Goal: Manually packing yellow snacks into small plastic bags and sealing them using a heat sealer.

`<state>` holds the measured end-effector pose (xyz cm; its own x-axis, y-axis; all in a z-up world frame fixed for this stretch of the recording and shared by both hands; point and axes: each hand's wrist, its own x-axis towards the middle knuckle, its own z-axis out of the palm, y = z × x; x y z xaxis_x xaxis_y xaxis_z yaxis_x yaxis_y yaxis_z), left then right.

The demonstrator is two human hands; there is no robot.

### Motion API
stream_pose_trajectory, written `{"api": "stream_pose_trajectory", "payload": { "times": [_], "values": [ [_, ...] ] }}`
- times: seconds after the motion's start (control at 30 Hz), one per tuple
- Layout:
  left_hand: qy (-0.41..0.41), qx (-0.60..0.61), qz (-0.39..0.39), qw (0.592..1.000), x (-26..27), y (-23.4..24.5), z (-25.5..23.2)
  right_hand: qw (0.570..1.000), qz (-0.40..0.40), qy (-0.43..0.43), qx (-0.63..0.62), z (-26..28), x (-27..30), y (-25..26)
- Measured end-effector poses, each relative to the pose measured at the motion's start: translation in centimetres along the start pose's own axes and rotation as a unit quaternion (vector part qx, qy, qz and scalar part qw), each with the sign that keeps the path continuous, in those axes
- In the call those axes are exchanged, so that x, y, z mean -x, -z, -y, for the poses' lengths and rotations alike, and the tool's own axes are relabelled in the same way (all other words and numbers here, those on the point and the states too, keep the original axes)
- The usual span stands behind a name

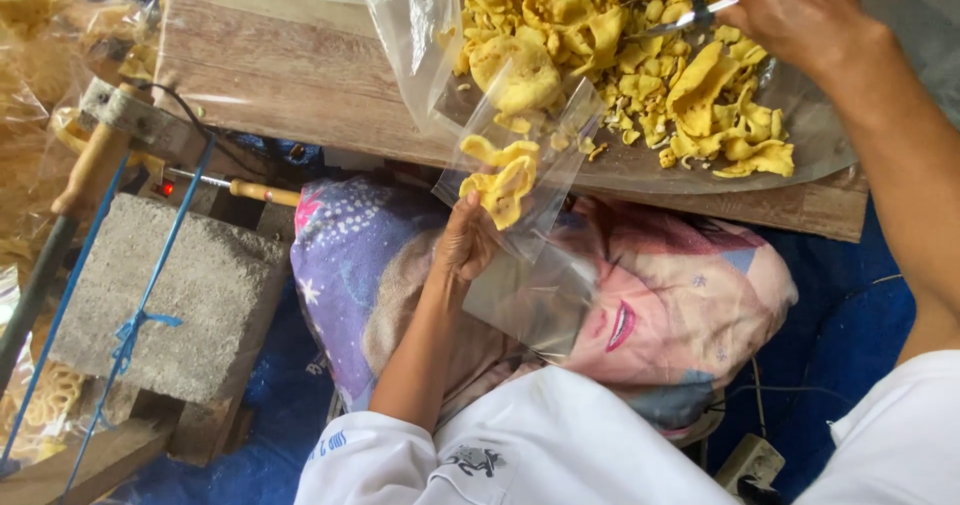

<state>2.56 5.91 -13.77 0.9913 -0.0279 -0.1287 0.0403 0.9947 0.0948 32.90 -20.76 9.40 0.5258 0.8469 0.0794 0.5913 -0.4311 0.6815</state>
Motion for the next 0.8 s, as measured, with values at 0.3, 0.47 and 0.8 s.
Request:
{"api": "stream_pose_trajectory", "payload": {
  "times": [0.3,0.47,0.8],
  "values": [
    [0.001,-0.035,-0.018,0.999,0.0,-0.7,-0.2,0.998,0.057,0.016,-0.028,0.2,0.8,-0.3],
    [0.001,-0.026,-0.016,1.0,-0.1,-0.8,-0.1,0.999,-0.036,0.023,0.013,-1.0,4.0,0.7],
    [-0.012,-0.101,-0.048,0.994,-0.1,-1.4,0.0,1.0,-0.016,0.009,-0.014,0.5,7.7,9.9]
  ]
}}
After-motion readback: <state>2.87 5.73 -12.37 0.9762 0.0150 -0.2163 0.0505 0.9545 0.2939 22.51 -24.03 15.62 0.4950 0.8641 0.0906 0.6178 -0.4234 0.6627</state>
